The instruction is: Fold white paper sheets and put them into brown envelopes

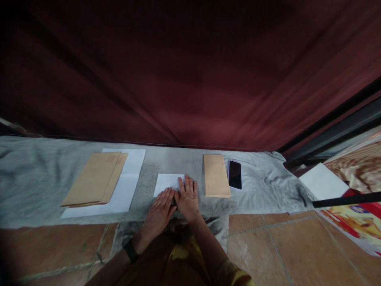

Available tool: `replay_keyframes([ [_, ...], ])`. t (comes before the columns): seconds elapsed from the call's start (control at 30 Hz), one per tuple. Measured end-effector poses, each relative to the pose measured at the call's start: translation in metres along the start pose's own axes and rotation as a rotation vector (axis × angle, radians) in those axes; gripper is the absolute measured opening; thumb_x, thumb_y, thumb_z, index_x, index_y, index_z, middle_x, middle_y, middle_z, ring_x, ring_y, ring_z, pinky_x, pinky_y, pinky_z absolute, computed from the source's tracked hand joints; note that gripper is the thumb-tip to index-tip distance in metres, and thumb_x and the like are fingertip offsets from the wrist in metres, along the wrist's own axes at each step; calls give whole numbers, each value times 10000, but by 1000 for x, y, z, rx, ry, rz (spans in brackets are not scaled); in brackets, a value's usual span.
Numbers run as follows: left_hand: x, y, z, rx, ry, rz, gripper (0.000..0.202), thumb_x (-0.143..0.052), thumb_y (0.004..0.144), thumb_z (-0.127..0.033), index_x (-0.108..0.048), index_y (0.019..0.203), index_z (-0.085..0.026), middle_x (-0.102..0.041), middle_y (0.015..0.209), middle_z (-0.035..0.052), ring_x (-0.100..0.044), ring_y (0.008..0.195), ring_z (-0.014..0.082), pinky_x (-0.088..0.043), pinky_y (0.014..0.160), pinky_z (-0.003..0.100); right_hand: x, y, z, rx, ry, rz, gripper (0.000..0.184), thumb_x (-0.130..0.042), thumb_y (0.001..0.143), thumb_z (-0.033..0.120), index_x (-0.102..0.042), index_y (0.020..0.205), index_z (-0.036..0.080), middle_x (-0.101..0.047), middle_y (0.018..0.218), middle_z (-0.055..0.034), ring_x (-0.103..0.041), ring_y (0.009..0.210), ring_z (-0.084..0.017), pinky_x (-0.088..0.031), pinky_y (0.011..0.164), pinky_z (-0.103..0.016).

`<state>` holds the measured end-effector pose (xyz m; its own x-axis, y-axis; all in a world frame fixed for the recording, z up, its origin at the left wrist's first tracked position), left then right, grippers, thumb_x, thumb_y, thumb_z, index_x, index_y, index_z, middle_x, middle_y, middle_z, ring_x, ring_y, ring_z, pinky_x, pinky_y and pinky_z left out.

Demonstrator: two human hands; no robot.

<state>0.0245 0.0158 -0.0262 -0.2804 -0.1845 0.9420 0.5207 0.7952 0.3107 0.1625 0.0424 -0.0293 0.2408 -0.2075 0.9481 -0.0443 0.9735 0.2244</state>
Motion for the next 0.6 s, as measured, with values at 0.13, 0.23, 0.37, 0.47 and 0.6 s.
replay_keyframes([
  [0.13,2,-15,2,30,56,-4,646,-456,1002,-443,-412,1520,-60,-422,1582,211,-351,1505,299,-369,1212,479,0,0,0,6,3,-17,576,-522,1018,388,-430,1553,196,-302,1653,-158,-330,1502,-328,-249,1218,-527],
  [0.23,5,-20,7,35,91,7,685,-462,996,-481,-397,1530,-56,-386,1599,221,-330,1514,305,-354,1217,481,0,-1,-1,20,-6,-22,575,-506,1024,388,-421,1558,192,-296,1654,-164,-323,1505,-330,-256,1211,-534],
  [0.37,5,-20,8,17,135,101,738,-514,972,-513,-394,1531,-47,-351,1610,244,-318,1516,332,-321,1224,489,0,-2,-1,35,-20,-22,583,-492,1030,385,-396,1570,185,-279,1659,-170,-320,1505,-327,-255,1207,-537],
  [0.47,5,-17,6,5,136,186,782,-530,952,-563,-358,1566,-109,-301,1631,248,-298,1520,361,-276,1228,534,1,-2,-1,42,-26,-15,590,-494,1029,391,-395,1568,172,-275,1658,-182,-322,1503,-333,-250,1205,-546],
  [0.6,9,-15,3,9,112,233,804,-492,951,-617,-333,1583,-146,-283,1635,261,-296,1518,376,-272,1218,546,2,-3,-3,72,-21,-7,592,-490,1029,406,-401,1562,163,-281,1654,-196,-322,1502,-333,-254,1200,-549],
])
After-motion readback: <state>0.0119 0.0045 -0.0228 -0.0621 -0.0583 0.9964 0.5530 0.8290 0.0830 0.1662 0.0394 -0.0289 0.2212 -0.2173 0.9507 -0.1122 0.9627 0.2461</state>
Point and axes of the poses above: each hand's wrist, its own y-axis towards the middle knuckle, its own x-axis out of the back of the hand, z = x × y, the point moved 4 cm from there along y, towards the middle knuckle
